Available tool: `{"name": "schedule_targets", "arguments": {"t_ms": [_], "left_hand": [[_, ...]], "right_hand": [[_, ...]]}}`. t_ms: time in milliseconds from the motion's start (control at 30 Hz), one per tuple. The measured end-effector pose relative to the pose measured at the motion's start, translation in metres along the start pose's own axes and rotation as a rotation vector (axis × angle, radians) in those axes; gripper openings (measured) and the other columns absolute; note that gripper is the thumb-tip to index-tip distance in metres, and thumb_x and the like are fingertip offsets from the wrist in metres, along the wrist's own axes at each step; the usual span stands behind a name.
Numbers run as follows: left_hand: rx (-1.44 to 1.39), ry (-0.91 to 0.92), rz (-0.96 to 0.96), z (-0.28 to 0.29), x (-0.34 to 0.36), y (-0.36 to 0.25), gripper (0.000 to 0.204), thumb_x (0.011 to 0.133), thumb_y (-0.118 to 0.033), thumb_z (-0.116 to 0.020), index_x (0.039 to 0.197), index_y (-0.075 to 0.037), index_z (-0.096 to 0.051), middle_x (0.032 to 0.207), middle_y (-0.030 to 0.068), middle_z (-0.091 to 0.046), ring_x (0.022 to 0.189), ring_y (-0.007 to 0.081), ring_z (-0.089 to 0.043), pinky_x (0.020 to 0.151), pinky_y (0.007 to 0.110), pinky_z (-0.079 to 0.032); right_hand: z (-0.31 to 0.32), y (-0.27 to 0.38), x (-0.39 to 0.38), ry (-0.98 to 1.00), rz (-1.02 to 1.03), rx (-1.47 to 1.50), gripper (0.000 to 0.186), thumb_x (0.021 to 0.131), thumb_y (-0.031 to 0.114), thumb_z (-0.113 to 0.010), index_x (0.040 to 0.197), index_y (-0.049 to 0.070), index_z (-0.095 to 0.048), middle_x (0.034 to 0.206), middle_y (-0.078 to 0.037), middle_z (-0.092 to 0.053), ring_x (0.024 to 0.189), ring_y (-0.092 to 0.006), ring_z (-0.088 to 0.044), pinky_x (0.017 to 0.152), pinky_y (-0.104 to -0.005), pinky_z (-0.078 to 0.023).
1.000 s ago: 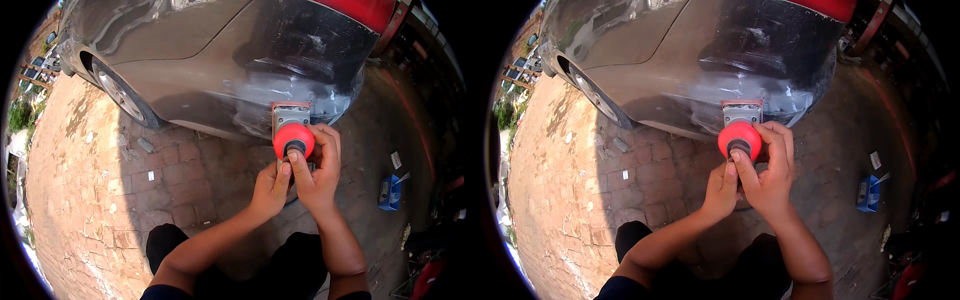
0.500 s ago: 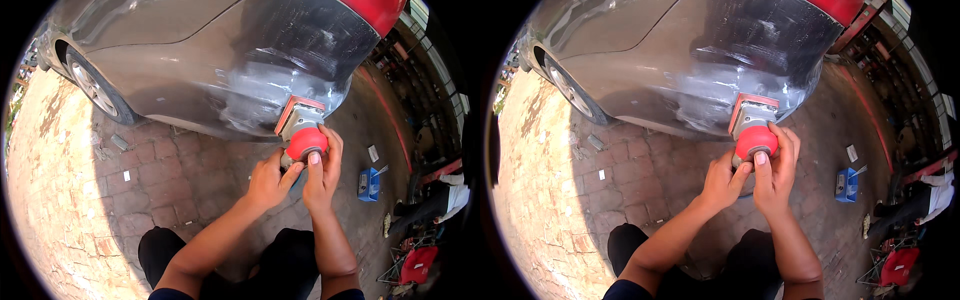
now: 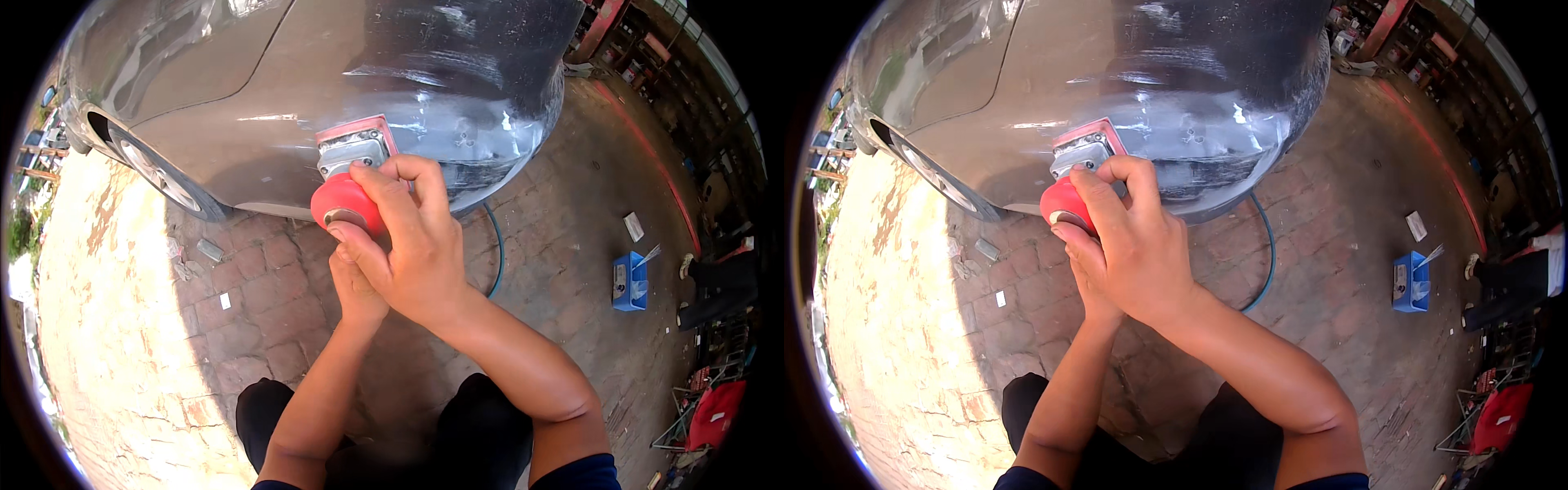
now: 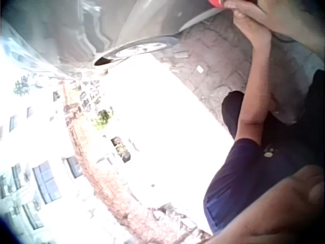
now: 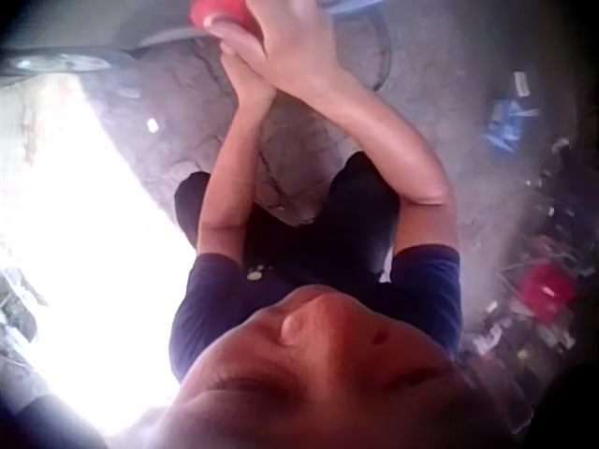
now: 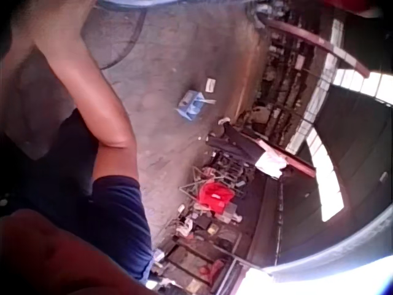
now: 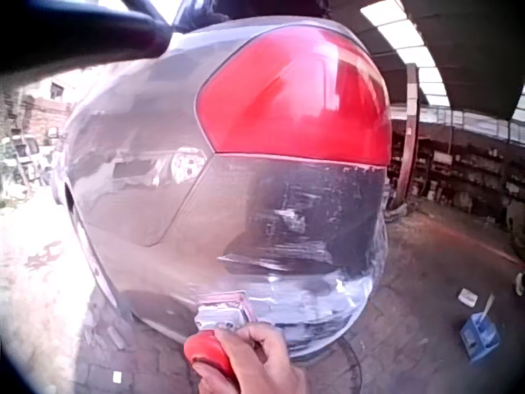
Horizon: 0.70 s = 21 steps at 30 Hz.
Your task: The person sands the rear quarter panel of a car using a power sander and applies masking tape to the tail light with assistance from another person.
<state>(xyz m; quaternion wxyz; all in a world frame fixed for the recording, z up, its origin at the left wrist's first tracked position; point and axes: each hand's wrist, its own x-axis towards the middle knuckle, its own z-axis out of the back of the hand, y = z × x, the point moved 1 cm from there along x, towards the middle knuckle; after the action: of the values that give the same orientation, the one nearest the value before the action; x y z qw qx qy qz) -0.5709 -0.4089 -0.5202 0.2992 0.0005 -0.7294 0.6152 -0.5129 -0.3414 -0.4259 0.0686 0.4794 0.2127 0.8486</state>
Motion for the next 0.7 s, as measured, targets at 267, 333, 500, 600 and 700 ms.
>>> {"name": "schedule_targets", "arguments": {"t_ms": [267, 333, 500, 600, 700], "left_hand": [[-0.341, 0.366, 0.19, -0.037, -0.022, -0.024, 0.066, 0.109, -0.063, -0.055, 0.11, 0.001, -0.069, 0.082, 0.0027, -0.069, 0.075, 0.013, -0.064, 0.067, 0.034, -0.052], [-0.249, 0.359, 0.179, -0.058, -0.026, -0.034, 0.062, 0.108, -0.059, -0.062, 0.113, 0.003, -0.07, 0.088, 0.0094, -0.076, 0.083, 0.0155, -0.071, 0.072, 0.036, -0.056], [-0.107, 0.43, 0.129, -0.089, -0.022, -0.06, 0.059, 0.103, -0.056, -0.069, 0.11, 0.002, -0.071, 0.079, 0.0228, -0.073, 0.072, 0.0419, -0.075, 0.067, 0.043, -0.057], [-0.022, 0.533, 0.179, -0.092, -0.026, -0.055, 0.053, 0.107, -0.05, -0.068, 0.112, 0.003, -0.071, 0.082, 0.0111, -0.073, 0.076, 0.0116, -0.064, 0.071, 0.034, -0.054], [-0.115, 0.481, 0.134, -0.085, -0.022, -0.048, 0.056, 0.105, -0.053, -0.069, 0.111, 0.003, -0.07, 0.08, 0.0149, -0.073, 0.073, 0.0205, -0.069, 0.068, 0.037, -0.055]], "right_hand": [[0.073, -0.04, -0.022, -0.161, -0.145, 0.225, 0.051, 0.089, 0.016, -0.085, 0.133, -0.003, -0.069, 0.124, -0.018, -0.059, 0.109, -0.0285, -0.065, 0.087, -0.0355, -0.056], [0.083, -0.052, -0.027, -0.19, -0.219, 0.37, 0.048, 0.096, 0.015, -0.08, 0.137, -0.004, -0.065, 0.132, -0.016, -0.057, 0.113, -0.0232, -0.065, 0.09, -0.036, -0.058], [0.108, -0.082, -0.041, -0.285, -0.234, 0.249, 0.051, 0.11, 0.032, -0.063, 0.142, -0.009, -0.06, 0.138, -0.017, -0.066, 0.125, -0.0225, -0.064, 0.109, -0.0369, -0.049], [0.11, -0.095, -0.051, -0.357, -0.246, 0.258, 0.052, 0.111, 0.035, -0.062, 0.141, -0.007, -0.061, 0.134, -0.015, -0.068, 0.121, -0.0216, -0.065, 0.108, -0.0373, -0.05], [0.103, -0.085, -0.043, -0.322, -0.143, 0.203, 0.053, 0.11, 0.034, -0.064, 0.141, -0.007, -0.061, 0.136, -0.016, -0.067, 0.121, -0.0221, -0.065, 0.108, -0.0375, -0.05]]}}
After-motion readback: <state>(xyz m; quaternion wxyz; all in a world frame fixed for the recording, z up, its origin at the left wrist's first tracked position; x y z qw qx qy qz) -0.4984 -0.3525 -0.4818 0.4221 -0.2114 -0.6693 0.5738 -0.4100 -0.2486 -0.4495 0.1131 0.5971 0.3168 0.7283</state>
